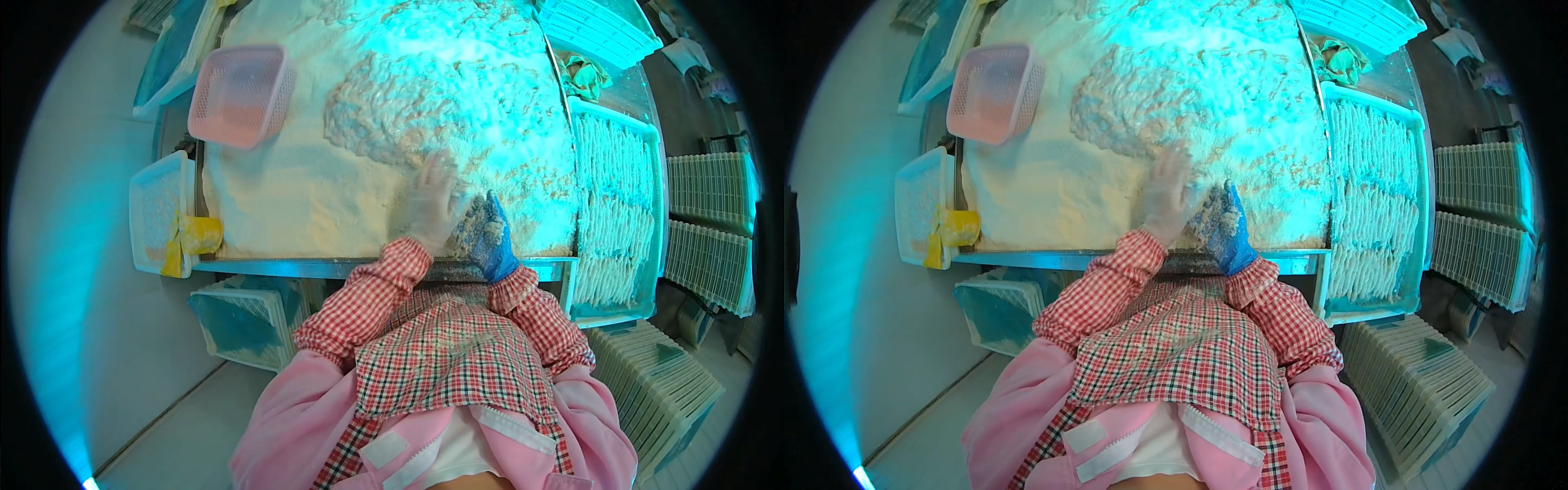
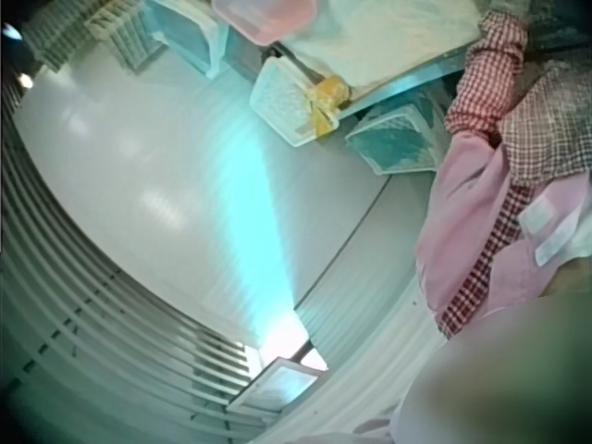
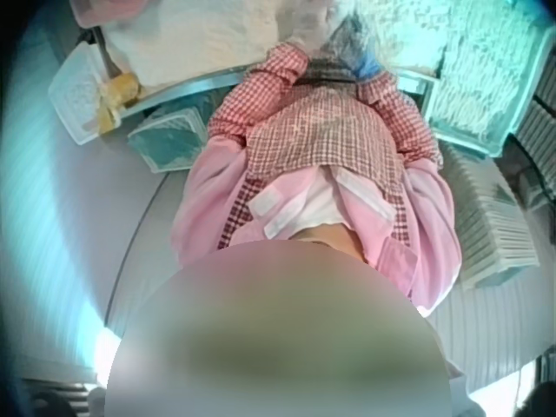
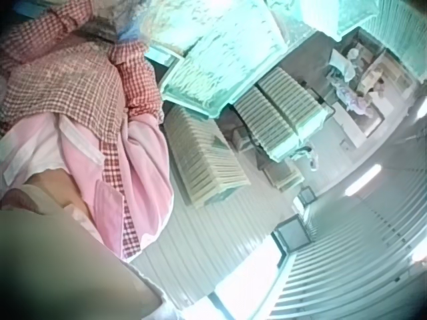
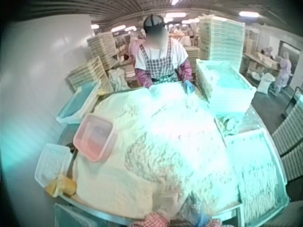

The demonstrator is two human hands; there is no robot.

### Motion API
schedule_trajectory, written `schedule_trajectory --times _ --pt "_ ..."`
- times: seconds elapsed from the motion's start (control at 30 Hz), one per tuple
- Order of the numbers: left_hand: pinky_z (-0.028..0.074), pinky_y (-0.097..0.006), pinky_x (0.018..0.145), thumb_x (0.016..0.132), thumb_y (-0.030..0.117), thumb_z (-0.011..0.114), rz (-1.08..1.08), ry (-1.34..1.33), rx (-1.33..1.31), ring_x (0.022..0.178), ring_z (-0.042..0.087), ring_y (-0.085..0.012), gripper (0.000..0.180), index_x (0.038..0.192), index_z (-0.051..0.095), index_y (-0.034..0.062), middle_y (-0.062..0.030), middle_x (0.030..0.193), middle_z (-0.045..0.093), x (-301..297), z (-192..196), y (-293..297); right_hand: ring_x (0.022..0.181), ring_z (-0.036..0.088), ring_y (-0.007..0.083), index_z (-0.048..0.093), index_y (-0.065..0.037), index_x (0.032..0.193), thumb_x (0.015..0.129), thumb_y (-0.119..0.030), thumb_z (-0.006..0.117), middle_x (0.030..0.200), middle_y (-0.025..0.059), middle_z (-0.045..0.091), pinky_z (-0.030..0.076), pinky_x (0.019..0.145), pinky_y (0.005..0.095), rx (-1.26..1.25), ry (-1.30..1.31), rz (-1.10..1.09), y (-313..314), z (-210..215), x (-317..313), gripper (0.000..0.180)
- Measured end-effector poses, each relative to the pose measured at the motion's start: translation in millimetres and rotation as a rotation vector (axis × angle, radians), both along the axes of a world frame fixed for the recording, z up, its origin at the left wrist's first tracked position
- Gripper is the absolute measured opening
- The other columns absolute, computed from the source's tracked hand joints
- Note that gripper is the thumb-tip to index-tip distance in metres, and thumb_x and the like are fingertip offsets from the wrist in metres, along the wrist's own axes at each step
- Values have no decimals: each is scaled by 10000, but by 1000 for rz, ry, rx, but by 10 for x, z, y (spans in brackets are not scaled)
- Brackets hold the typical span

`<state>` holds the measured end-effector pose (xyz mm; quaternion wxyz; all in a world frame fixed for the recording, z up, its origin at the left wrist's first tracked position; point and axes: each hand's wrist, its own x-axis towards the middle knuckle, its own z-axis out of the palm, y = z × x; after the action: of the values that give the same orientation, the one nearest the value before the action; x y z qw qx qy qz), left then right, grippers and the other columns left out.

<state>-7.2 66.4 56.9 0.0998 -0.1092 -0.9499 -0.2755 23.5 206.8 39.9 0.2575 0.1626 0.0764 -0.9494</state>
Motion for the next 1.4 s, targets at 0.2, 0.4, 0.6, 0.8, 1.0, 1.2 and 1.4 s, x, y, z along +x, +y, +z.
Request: schedule_trajectory --times 0.2,0.4,0.6,0.8,1.0,1.2,1.4 --pt "445 -418 840 789 204 669 70 -224 97 974 530 -327 421 1149 562 14 -164 1116 560 421 14 29 1174 521 235 431 -59 1351 990 -449 385 1329 99 509 436 989 391 26 113 -34 46 -32 -71 533" --pt "438 -421 874 810 166 621 -284 72 35 990 540 -320 366 1149 574 35 -179 1249 538 224 142 -408 1045 590 205 461 -43 1307 976 -449 439 1140 86 603 491 912 344 311 70 410 149 130 -226 525" --pt "410 -432 947 847 219 610 287 -34 -298 1063 536 -328 452 1226 511 -6 -190 1188 557 413 -327 -1255 932 594 179 482 -8 1265 953 -297 560 1032 67 604 495 802 307 464 131 364 100 99 -174 432" --pt "430 -439 923 850 255 621 480 -370 -183 1059 549 -349 478 1224 490 -13 -217 1117 577 582 -611 -1192 664 471 93 550 -86 1076 964 -361 530 788 -33 525 402 593 270 716 211 435 51 -80 -196 298" --pt "386 -449 986 929 283 501 354 -248 115 1145 511 -332 397 1229 515 23 -169 1206 567 437 -166 -742 580 427 57 580 -112 995 971 -417 490 623 -64 452 370 517 249 813 63 128 -48 -17 -209 319" --pt "101 -441 1167 967 298 414 36 -2 218 1413 212 -293 465 1366 436 60 -117 1488 342 205 -170 384 1282 256 222 24 -127 1398 865 18 447 1394 77 136 231 1053 354 -1319 -286 -719 -480 498 21 696" --pt "53 -434 1173 964 285 410 -93 -47 284 1439 134 -284 466 1379 426 72 -96 1519 286 -24 -125 770 1396 241 318 -141 -143 1473 889 36 476 1550 146 104 283 1141 429 -1749 -286 -970 -405 366 -171 867"
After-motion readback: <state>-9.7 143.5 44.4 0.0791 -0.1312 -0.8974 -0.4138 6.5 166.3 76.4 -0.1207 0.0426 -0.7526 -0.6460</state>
